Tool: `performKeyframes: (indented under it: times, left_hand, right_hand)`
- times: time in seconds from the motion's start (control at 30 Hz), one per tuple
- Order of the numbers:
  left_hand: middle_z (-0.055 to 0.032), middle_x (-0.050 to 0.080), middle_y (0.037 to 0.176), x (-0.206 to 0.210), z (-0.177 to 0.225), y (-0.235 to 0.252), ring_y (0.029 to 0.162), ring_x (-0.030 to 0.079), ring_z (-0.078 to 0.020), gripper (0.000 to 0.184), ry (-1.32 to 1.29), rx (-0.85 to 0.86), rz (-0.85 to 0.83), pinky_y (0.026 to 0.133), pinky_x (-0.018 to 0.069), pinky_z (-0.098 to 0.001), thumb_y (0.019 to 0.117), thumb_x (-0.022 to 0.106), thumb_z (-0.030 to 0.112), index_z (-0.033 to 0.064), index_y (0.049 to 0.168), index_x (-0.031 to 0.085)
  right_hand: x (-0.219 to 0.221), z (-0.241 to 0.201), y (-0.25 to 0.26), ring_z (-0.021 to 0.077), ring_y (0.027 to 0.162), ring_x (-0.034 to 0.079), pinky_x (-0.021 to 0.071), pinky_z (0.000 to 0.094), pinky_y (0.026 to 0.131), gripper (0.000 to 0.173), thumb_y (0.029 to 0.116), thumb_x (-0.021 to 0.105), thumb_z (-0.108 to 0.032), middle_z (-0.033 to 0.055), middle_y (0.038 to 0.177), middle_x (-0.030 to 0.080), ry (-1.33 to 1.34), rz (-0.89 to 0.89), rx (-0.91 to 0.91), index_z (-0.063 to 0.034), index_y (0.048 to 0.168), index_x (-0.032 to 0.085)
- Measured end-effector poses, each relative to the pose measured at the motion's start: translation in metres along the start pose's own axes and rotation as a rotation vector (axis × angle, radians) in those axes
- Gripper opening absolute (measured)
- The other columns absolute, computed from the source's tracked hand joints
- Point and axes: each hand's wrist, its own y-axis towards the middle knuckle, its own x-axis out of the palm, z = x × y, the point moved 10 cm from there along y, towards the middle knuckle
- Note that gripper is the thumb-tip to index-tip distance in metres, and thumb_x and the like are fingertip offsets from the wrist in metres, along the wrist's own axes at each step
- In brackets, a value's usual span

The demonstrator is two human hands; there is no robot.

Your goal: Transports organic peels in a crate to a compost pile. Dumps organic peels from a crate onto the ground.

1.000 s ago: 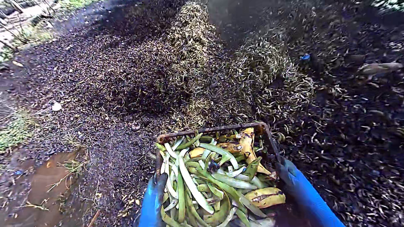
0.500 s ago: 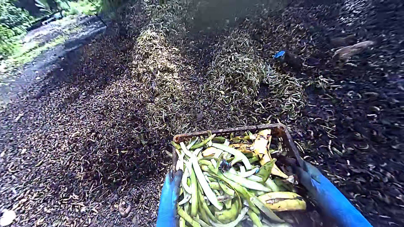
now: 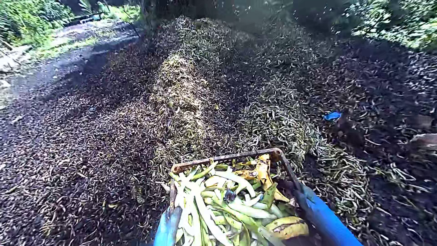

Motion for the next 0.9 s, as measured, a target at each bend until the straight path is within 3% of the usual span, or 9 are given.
performKeyframes:
  times: [0.07,0.17,0.23,0.33,0.5,0.63,0.77,0.83,0.9]
  left_hand:
    - [-0.0173,0.063,0.131,0.017,-0.001,0.068,0.117,0.063,-0.0243,0.063,0.016,0.022,0.054,0.099,0.0524,-0.0469,0.1003,0.056,0.048,0.0064,0.147,0.048]
    - [-0.0212,0.062,0.131,0.057,0.045,0.157,0.118,0.062,-0.0255,0.055,-0.054,-0.005,0.113,0.1,0.0519,-0.043,0.1012,0.059,0.033,-0.0004,0.144,0.05]
    - [-0.0159,0.056,0.14,0.091,0.107,0.226,0.124,0.055,-0.0195,0.051,-0.042,-0.143,0.009,0.106,0.0441,-0.0378,0.1036,0.056,0.026,0.0022,0.147,0.044]
    - [-0.0185,0.066,0.126,0.139,0.166,0.347,0.114,0.066,-0.0239,0.059,0.084,0.172,0.012,0.095,0.057,-0.044,0.0992,0.061,0.044,0.0027,0.141,0.054]
    - [-0.0206,0.062,0.132,0.234,0.338,0.445,0.118,0.061,-0.0282,0.055,0.215,0.064,-0.199,0.101,0.0495,-0.0504,0.1026,0.056,0.041,0.0041,0.143,0.052]
    - [-0.0183,0.065,0.121,0.333,0.428,0.552,0.108,0.064,-0.0258,0.052,0.278,0.122,-0.308,0.093,0.053,-0.0483,0.1013,0.057,0.041,0.0036,0.137,0.056]
    - [-0.0199,0.064,0.125,0.439,0.51,0.655,0.113,0.063,-0.0282,0.055,0.313,0.151,-0.352,0.097,0.0508,-0.0512,0.1012,0.057,0.043,0.0035,0.14,0.054]
    - [-0.0164,0.067,0.116,0.48,0.564,0.7,0.103,0.065,-0.0226,0.052,0.277,0.185,-0.341,0.089,0.0537,-0.0448,0.1004,0.058,0.041,0.0028,0.135,0.057]
    - [-0.0178,0.066,0.119,0.502,0.609,0.734,0.105,0.064,-0.0241,0.055,0.277,0.159,-0.307,0.091,0.0527,-0.0463,0.1003,0.058,0.042,0.0027,0.138,0.055]
  right_hand:
    - [0.005,-0.04,0.066,0.028,0.102,0.065,0.0517,0.053,0.088,0.052,0.1045,0.04,-0.042,0.0165,0.118,0.066,0.015,0.01,-0.036,-0.0084,0.141,0.056]
    - [0.019,-0.084,0.173,0.0303,0.107,0.063,0.0496,0.0534,0.093,0.049,0.1045,0.041,-0.035,0.0205,0.123,0.064,-0.003,0.03,-0.067,-0.0031,0.139,0.056]
    - [0.021,-0.116,0.241,0.0336,0.118,0.061,0.0464,0.055,0.1,0.052,0.1045,0.039,-0.034,0.0237,0.131,0.061,-0.015,0.044,-0.062,-0.0009,0.142,0.053]
    - [-0.001,-0.157,0.323,0.0255,0.109,0.064,0.0507,0.0495,0.094,0.056,0.1017,0.038,-0.041,0.0174,0.123,0.064,0.005,0.091,-0.012,-0.0045,0.141,0.053]
    - [-0.057,-0.209,0.417,0.0305,0.112,0.063,0.0491,0.0552,0.094,0.053,0.1038,0.039,-0.04,0.02,0.126,0.063,0.063,0.189,0.133,-0.0061,0.143,0.052]
    - [-0.078,-0.23,0.514,0.0265,0.098,0.063,0.0512,0.0512,0.084,0.052,0.104,0.04,-0.038,0.0182,0.116,0.063,0.129,0.284,0.216,-0.0047,0.143,0.051]
    - [-0.097,-0.248,0.662,0.0305,0.099,0.063,0.0522,0.0514,0.085,0.052,0.1063,0.038,-0.033,0.0228,0.121,0.062,0.147,0.317,0.247,-0.0002,0.146,0.048]
    - [-0.114,-0.285,0.742,0.0345,0.12,0.058,0.0442,0.0548,0.103,0.05,0.1124,0.034,-0.03,0.0234,0.139,0.055,0.139,0.162,0.415,-0.0028,0.154,0.039]
    - [-0.137,-0.305,0.818,0.0328,0.102,0.064,0.0514,0.0554,0.088,0.052,0.1088,0.037,-0.037,0.0228,0.121,0.063,0.14,0.251,0.26,-0.0021,0.145,0.05]
